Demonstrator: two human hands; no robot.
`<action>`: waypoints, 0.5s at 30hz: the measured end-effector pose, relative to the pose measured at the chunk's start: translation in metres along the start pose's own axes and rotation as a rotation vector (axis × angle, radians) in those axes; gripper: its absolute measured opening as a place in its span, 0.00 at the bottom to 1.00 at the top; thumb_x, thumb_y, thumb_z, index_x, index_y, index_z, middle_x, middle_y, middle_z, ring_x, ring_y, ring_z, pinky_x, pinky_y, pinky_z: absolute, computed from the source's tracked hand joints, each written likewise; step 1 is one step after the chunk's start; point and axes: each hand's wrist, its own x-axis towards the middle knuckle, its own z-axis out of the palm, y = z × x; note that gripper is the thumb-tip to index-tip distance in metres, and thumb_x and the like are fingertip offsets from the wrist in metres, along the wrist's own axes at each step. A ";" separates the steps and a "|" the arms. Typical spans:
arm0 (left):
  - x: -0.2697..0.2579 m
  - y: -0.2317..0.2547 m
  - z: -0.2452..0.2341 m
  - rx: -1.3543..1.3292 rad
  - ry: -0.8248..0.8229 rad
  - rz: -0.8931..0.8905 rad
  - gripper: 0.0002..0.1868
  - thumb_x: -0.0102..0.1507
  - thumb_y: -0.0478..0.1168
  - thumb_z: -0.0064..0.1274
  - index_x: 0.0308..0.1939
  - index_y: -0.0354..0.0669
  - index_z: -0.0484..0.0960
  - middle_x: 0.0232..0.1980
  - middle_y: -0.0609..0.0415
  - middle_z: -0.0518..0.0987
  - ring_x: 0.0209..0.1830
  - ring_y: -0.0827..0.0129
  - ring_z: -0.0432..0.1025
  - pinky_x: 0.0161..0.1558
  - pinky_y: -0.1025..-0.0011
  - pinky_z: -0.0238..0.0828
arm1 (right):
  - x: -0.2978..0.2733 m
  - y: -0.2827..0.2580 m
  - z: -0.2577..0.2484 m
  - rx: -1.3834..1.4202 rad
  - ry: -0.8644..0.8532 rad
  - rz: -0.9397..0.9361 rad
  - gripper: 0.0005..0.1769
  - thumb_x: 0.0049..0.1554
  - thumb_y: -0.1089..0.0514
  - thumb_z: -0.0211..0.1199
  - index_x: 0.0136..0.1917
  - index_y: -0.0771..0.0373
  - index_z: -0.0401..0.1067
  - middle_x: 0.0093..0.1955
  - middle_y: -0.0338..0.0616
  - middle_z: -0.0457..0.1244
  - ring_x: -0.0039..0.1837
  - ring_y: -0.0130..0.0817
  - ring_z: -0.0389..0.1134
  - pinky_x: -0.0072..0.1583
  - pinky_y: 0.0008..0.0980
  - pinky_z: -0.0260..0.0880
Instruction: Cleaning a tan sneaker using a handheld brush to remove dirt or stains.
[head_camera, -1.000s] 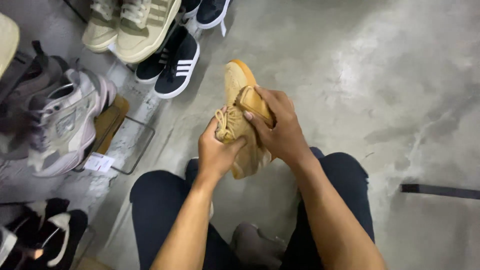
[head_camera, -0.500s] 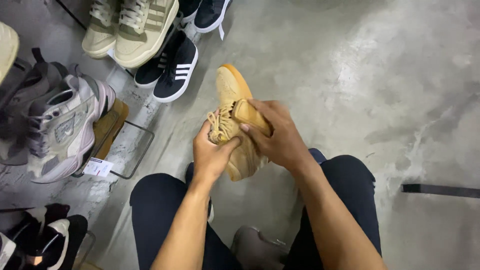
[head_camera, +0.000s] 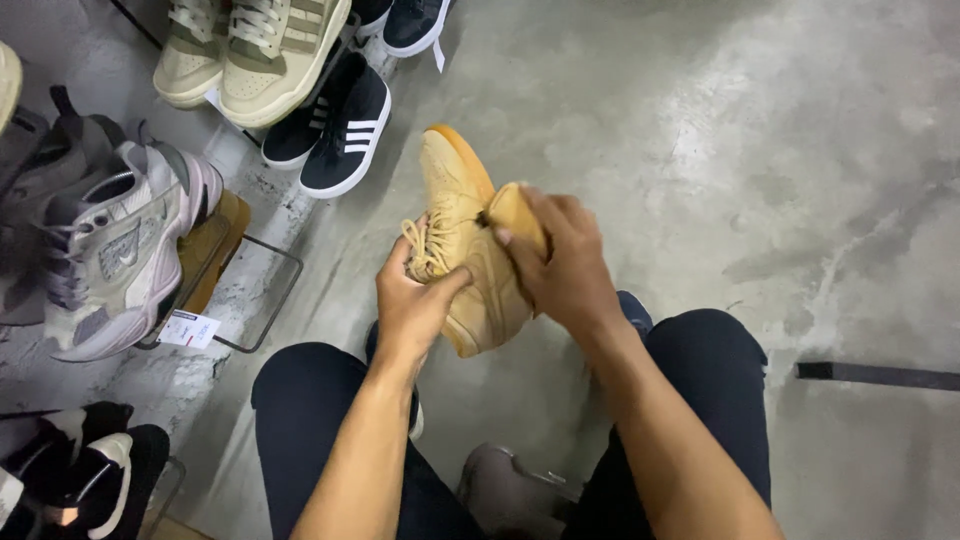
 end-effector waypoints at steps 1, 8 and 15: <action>0.002 -0.006 -0.001 0.000 -0.001 -0.001 0.46 0.43 0.35 0.67 0.68 0.45 0.75 0.58 0.39 0.82 0.57 0.55 0.78 0.56 0.61 0.76 | 0.004 -0.001 0.000 -0.001 0.000 0.001 0.28 0.58 0.53 0.72 0.69 0.62 0.71 0.54 0.55 0.64 0.55 0.57 0.69 0.54 0.49 0.74; 0.000 -0.009 -0.003 -0.083 -0.045 0.022 0.47 0.44 0.32 0.66 0.69 0.41 0.73 0.58 0.34 0.81 0.57 0.54 0.77 0.56 0.60 0.76 | 0.003 -0.017 -0.011 0.098 -0.028 0.005 0.30 0.57 0.54 0.74 0.70 0.59 0.71 0.56 0.53 0.65 0.58 0.59 0.69 0.57 0.50 0.72; 0.006 -0.023 0.004 -0.131 -0.121 0.084 0.48 0.44 0.29 0.67 0.70 0.36 0.70 0.61 0.28 0.77 0.59 0.47 0.75 0.59 0.57 0.75 | 0.006 -0.004 -0.019 -0.033 0.060 -0.033 0.27 0.59 0.55 0.73 0.68 0.68 0.71 0.54 0.59 0.64 0.54 0.62 0.68 0.51 0.52 0.73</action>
